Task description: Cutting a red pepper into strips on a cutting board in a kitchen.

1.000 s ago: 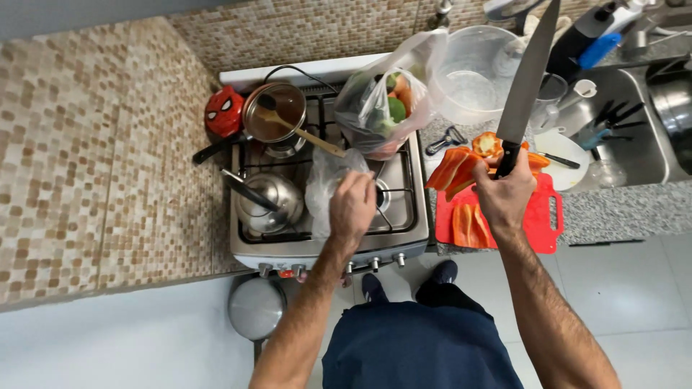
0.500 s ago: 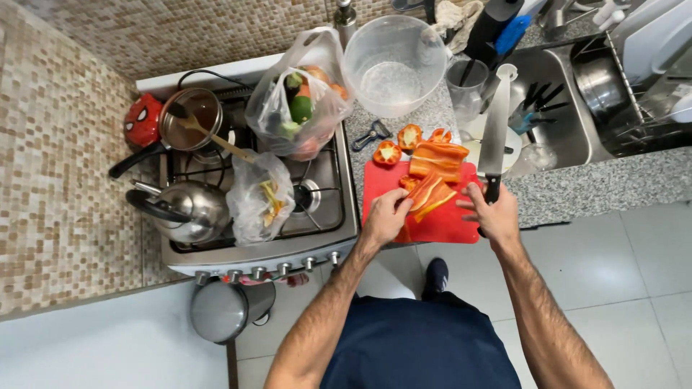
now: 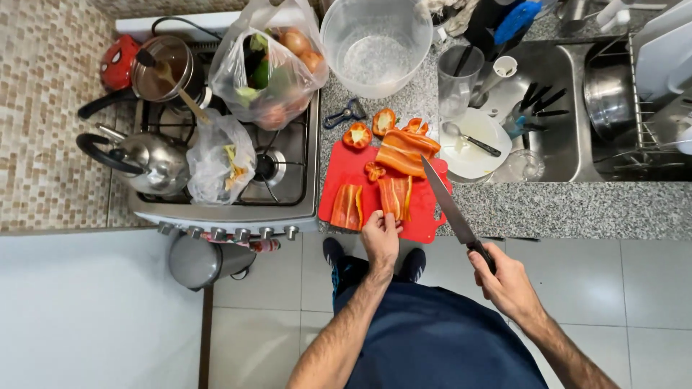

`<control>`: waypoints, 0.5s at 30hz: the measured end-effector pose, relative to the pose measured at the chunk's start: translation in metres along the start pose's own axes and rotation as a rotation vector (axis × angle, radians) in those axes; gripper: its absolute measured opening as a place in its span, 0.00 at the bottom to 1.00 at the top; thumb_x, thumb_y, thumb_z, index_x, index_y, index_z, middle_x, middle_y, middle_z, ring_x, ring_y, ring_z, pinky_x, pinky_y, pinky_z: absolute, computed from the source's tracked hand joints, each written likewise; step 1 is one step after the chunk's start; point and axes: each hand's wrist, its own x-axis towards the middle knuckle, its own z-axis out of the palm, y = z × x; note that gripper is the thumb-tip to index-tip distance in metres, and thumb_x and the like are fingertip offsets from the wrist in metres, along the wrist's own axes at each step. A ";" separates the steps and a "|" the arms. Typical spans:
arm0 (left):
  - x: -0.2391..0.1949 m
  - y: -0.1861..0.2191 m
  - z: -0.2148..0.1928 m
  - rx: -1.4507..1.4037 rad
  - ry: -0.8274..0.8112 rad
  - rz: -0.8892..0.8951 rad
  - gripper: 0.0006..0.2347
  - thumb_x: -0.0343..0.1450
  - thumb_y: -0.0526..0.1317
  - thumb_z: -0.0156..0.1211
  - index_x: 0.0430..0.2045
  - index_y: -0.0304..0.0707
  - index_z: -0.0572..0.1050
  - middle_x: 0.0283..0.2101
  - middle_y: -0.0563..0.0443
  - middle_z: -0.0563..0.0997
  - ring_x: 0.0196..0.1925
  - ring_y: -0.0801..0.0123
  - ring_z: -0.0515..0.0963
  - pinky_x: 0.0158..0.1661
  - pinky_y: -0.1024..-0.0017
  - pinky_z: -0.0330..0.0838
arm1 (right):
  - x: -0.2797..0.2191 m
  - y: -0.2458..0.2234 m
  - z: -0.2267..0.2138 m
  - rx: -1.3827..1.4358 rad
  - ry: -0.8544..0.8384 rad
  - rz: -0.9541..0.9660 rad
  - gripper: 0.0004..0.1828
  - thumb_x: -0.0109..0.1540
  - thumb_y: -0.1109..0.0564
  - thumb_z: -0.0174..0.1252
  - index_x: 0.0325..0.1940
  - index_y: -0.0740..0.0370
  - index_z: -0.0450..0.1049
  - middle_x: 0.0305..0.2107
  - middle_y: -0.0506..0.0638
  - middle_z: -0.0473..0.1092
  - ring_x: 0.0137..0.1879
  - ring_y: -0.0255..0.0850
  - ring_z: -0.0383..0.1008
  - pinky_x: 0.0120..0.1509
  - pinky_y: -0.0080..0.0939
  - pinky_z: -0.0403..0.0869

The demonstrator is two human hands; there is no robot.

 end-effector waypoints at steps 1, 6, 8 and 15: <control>-0.001 0.005 0.000 0.000 0.014 -0.004 0.12 0.82 0.35 0.58 0.51 0.16 0.77 0.44 0.15 0.85 0.46 0.39 0.91 0.41 0.59 0.91 | 0.002 0.005 0.001 -0.004 -0.014 -0.002 0.18 0.75 0.44 0.56 0.47 0.59 0.84 0.14 0.56 0.77 0.17 0.46 0.77 0.23 0.46 0.76; 0.002 -0.001 -0.007 0.109 -0.078 -0.163 0.15 0.81 0.45 0.61 0.41 0.27 0.85 0.33 0.27 0.88 0.25 0.53 0.90 0.22 0.71 0.87 | 0.012 0.034 0.015 0.080 -0.159 0.035 0.23 0.77 0.42 0.50 0.45 0.57 0.85 0.14 0.54 0.76 0.17 0.45 0.77 0.24 0.44 0.77; -0.003 0.030 -0.005 0.095 -0.089 -0.240 0.13 0.81 0.41 0.61 0.37 0.25 0.84 0.30 0.36 0.86 0.24 0.61 0.87 0.22 0.74 0.83 | 0.007 0.020 0.011 0.082 -0.184 0.071 0.21 0.76 0.45 0.51 0.47 0.60 0.84 0.16 0.53 0.75 0.20 0.42 0.74 0.26 0.42 0.72; 0.005 0.015 -0.003 0.035 -0.193 -0.348 0.10 0.80 0.36 0.61 0.31 0.26 0.79 0.29 0.45 0.84 0.21 0.67 0.84 0.20 0.75 0.78 | -0.006 0.024 -0.007 -0.038 -0.142 0.072 0.17 0.73 0.47 0.56 0.47 0.61 0.83 0.18 0.51 0.77 0.22 0.39 0.73 0.28 0.41 0.69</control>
